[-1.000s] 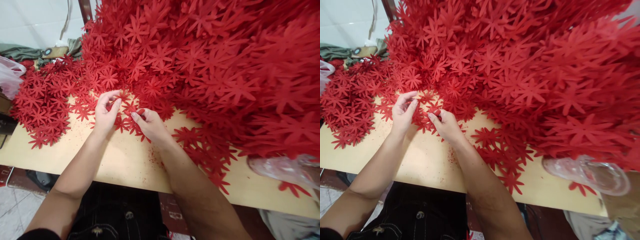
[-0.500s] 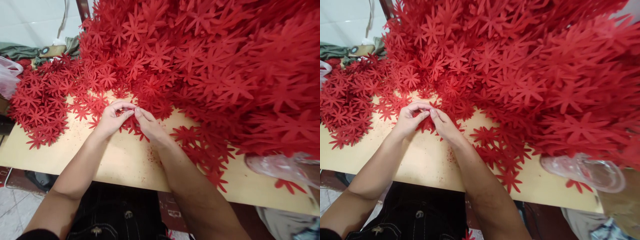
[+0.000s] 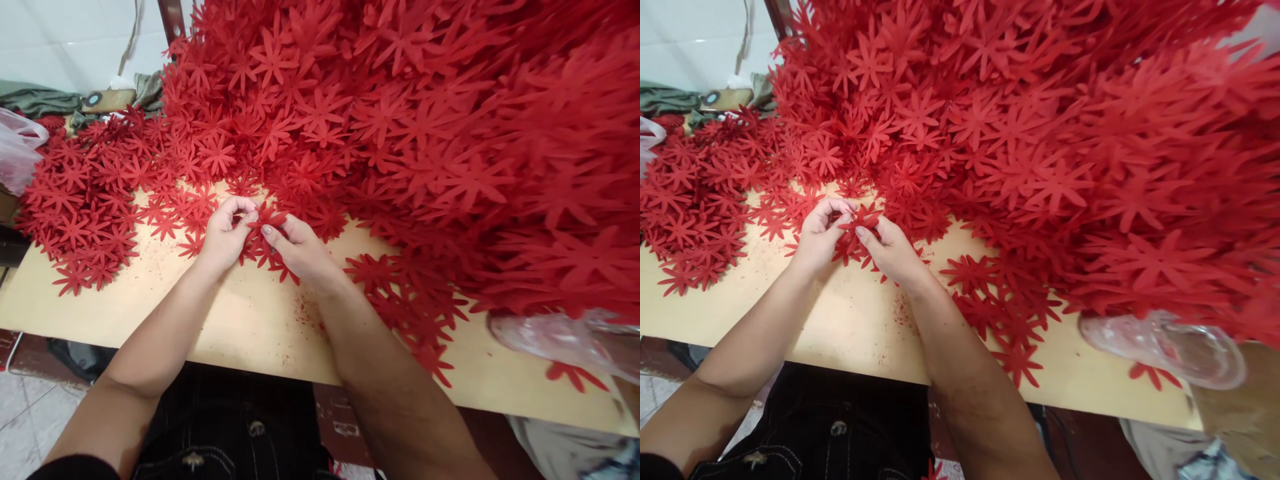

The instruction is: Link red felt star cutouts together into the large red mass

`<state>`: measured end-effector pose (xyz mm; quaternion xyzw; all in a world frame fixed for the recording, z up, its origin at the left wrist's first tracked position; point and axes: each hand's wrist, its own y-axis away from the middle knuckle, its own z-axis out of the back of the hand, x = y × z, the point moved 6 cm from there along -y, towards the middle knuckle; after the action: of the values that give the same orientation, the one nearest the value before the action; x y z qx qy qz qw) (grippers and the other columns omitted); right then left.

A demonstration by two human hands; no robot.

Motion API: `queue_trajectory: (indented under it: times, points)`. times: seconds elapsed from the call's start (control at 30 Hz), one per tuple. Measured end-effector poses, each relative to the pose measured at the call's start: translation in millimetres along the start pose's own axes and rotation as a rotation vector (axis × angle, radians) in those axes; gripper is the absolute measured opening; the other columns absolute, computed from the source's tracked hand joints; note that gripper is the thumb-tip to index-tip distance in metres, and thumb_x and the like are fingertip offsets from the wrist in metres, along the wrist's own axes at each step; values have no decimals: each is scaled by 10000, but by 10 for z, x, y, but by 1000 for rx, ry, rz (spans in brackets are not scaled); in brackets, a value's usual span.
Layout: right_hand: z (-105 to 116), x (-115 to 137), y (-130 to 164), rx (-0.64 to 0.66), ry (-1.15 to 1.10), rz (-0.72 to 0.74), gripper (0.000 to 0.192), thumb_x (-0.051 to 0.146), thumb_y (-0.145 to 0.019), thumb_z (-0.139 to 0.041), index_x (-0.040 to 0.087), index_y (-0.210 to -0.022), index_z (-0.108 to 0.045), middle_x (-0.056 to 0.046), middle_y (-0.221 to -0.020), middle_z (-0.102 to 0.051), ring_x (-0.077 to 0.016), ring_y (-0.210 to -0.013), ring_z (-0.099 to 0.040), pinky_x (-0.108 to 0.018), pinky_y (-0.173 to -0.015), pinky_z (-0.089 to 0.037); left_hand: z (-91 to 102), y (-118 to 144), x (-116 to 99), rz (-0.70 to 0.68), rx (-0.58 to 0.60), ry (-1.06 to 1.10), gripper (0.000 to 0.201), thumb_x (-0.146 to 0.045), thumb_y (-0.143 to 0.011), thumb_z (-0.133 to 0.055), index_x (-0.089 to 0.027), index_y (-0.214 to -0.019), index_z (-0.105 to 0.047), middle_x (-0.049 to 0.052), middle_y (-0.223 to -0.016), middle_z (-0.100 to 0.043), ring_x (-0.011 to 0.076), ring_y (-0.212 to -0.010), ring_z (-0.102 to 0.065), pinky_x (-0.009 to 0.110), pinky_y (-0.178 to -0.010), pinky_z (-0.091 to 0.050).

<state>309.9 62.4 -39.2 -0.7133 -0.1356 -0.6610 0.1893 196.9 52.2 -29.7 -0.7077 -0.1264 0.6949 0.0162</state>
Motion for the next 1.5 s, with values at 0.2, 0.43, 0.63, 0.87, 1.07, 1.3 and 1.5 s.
queue_trajectory:
  times: [0.2, 0.43, 0.63, 0.87, 1.07, 1.3, 1.5]
  points:
    - [19, -132, -11, 2, -19, -120, 452, 639, -676, -600, 196, -705, -512, 57, -553, -455, -57, -500, -386, -212, -495, -366, 223, -60, 112, 57, -228, 201, 283, -391, -719, -671, -217, -709, -448, -30, -696, -522, 104, -671, -524, 238, -669, -432]
    - [27, -120, 2, -18, -18, -96, 333, 490, -688, -665, 194, -780, -542, 50, -605, -496, -63, -539, -437, -210, -521, -396, 429, -125, 166, 61, -308, 168, 227, -327, -709, -691, -223, -756, -495, -34, -690, -539, 94, -651, -535, 224, -649, -441]
    - [56, -165, -25, -77, -83, -121, 333, 425, -632, -716, 185, -798, -554, 36, -660, -558, -68, -573, -476, -226, -574, -427, 436, -55, -61, -186, -422, -97, 176, -309, -751, -657, -212, -869, -570, 10, -920, -593, 116, -885, -555, 242, -860, -431]
    - [137, -164, -47, -170, -40, -84, 383, 518, -646, -680, 195, -685, -478, 54, -566, -454, -69, -526, -399, -231, -530, -365, 114, 25, -150, -189, -100, -236, 172, -335, -817, -580, -188, -863, -656, 36, -887, -617, 122, -849, -565, 240, -789, -447]
    - [147, -123, -35, -175, 33, -102, 337, 466, -666, -669, 188, -657, -479, 63, -532, -422, -57, -500, -354, -229, -489, -299, -22, 42, -20, -59, 20, -144, 271, -379, -744, -665, -181, -929, -668, 36, -933, -622, 108, -815, -554, 222, -734, -463]
    - [223, -57, -23, -250, 140, -76, 295, 385, -742, -613, 175, -593, -470, 59, -506, -405, -54, -502, -340, -237, -508, -284, -66, 42, 93, 47, 71, -39, 315, -407, -695, -709, -188, -920, -686, 21, -860, -644, 93, -746, -555, 236, -740, -453]
    - [187, -97, -36, -221, 51, -24, 278, 404, -746, -598, 182, -644, -465, 44, -591, -451, -69, -573, -409, -243, -586, -379, -55, 7, 132, 85, 38, 12, 267, -387, -648, -749, -168, -774, -662, -16, -696, -607, 69, -637, -523, 215, -655, -434]
